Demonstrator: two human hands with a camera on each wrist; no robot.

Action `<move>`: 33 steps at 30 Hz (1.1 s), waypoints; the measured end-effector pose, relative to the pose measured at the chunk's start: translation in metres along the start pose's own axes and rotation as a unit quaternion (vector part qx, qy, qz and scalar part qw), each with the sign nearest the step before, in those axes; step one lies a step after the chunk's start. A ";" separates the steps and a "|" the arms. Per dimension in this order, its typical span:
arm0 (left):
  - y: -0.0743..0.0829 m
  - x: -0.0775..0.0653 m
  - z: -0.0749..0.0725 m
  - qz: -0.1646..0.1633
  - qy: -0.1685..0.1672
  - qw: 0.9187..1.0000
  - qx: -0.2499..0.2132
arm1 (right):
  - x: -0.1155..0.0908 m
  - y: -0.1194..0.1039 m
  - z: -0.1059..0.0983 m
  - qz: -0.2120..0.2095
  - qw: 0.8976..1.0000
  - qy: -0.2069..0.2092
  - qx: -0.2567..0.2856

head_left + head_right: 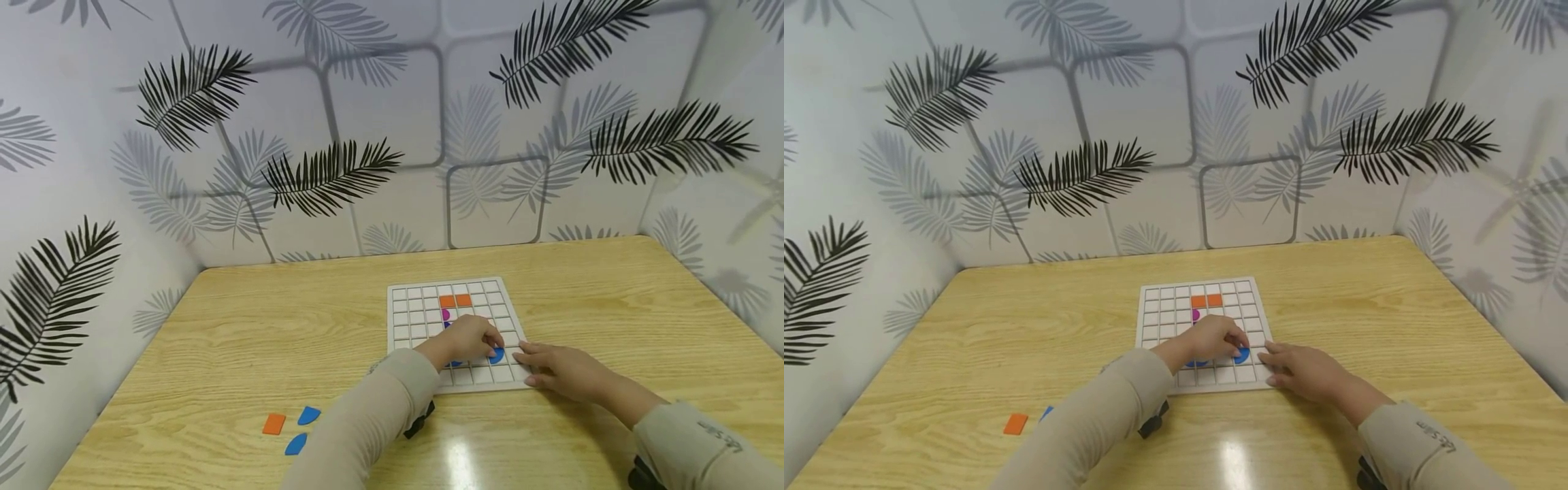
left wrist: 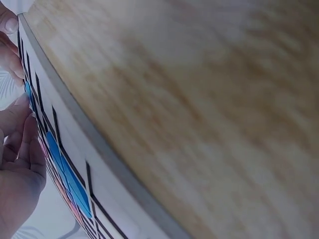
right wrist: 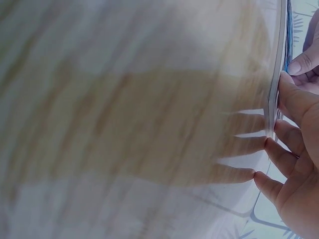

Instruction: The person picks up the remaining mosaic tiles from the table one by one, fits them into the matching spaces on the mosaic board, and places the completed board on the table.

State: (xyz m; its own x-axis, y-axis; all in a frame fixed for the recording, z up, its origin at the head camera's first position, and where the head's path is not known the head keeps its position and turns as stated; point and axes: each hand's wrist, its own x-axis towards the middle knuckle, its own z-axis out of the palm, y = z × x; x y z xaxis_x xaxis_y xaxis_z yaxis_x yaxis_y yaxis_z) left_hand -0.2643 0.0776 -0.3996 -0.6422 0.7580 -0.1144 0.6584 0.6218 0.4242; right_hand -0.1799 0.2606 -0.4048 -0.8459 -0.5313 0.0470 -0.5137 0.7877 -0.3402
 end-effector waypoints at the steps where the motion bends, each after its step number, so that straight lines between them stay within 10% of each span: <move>1: 0.000 -0.001 0.000 0.001 0.001 1.000 -0.004 | 0.000 0.000 0.000 0.000 1.000 0.000 0.000; 33: -0.015 -0.086 -0.033 0.015 0.045 0.990 -0.137 | 0.000 0.000 0.004 -0.003 1.000 0.013 -0.012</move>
State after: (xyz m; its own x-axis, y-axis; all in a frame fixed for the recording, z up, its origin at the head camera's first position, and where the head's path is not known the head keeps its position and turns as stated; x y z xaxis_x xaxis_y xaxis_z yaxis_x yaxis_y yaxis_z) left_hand -0.2316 -0.0035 -0.3659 -0.6645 0.7469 -0.0240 0.5543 0.5141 0.6546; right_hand -0.1797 0.2597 -0.4086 -0.8457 -0.5285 0.0735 -0.5223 0.7917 -0.3169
